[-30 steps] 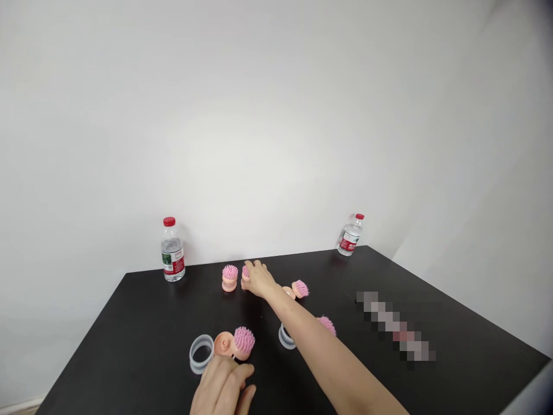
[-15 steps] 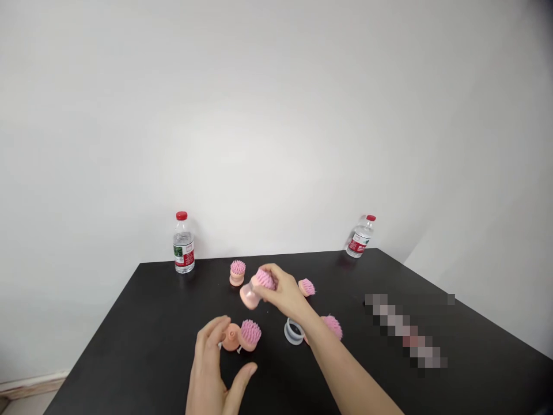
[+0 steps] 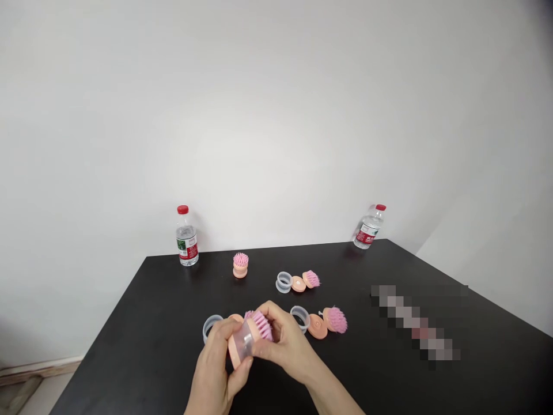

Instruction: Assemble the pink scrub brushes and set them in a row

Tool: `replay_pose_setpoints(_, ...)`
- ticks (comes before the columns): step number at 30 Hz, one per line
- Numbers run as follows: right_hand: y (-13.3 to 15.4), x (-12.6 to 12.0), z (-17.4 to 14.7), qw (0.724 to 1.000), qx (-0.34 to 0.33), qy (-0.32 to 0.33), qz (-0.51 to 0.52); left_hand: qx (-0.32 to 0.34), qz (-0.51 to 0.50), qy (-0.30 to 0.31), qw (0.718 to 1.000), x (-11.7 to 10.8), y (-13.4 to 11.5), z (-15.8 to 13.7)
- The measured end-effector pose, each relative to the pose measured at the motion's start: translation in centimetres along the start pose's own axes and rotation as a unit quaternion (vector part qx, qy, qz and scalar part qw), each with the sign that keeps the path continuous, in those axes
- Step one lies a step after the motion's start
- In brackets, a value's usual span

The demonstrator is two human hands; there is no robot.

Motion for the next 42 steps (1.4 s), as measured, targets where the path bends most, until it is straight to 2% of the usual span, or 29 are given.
replay_pose_setpoints(2,1.2,0.0,-0.4,0.998,-0.042,-0.002,-0.047,-0.060,-0.044,-0.004,0.997,0.2,0.8,-0.2)
replay_pose_setpoints(5,2.8,0.6,-1.1,0.988,-0.104,0.032,-0.107,-0.118,-0.090,0.015,0.989,0.6,1.1,-0.2)
replay_pose_setpoints(8,2.4,0.7,-1.2,0.990,-0.092,0.053,-0.094,-0.131,-0.102,0.013,0.986,0.3,1.0,-0.1)
replay_pose_setpoints(13,0.9,0.4,-1.0,0.999,-0.028,0.040,-0.019,-0.107,-0.071,-0.011,0.992,-0.2,0.8,-0.4)
replay_pose_setpoints(20,0.9,0.5,-1.1,0.997,-0.030,0.051,0.047,-0.065,-0.039,-0.022,0.997,-0.2,0.4,-0.7)
replay_pose_setpoints(24,0.0,0.3,-1.0,0.998,-0.001,0.036,0.046,-0.019,-0.025,-0.028,0.999,-0.2,-0.5,-0.6)
replay_pose_setpoints(29,0.9,0.7,-1.1,0.996,-0.027,0.058,0.056,-0.030,-0.018,-0.022,0.999,-0.1,-0.3,-0.6)
replay_pose_setpoints(33,0.2,0.3,-1.1,0.999,0.016,0.028,0.022,-0.004,-0.014,-0.023,1.000,0.0,-0.9,-0.7)
replay_pose_setpoints(38,2.0,0.9,-1.4,0.998,-0.034,0.060,0.005,-0.052,-0.037,0.012,0.998,0.3,-0.3,-0.5)
replay_pose_setpoints(42,1.8,1.1,-1.3,0.998,-0.022,0.055,0.017,-0.086,-0.060,0.017,0.994,0.1,0.0,-0.3)
Point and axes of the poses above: each hand's wrist, its own z-axis towards the middle knuckle, its own x-axis out of the palm, y = z × x, the point moved 10 cm from there along z, towards the middle knuckle, and after that the axes turned 2 degrees about y, right-handed, at the moved point
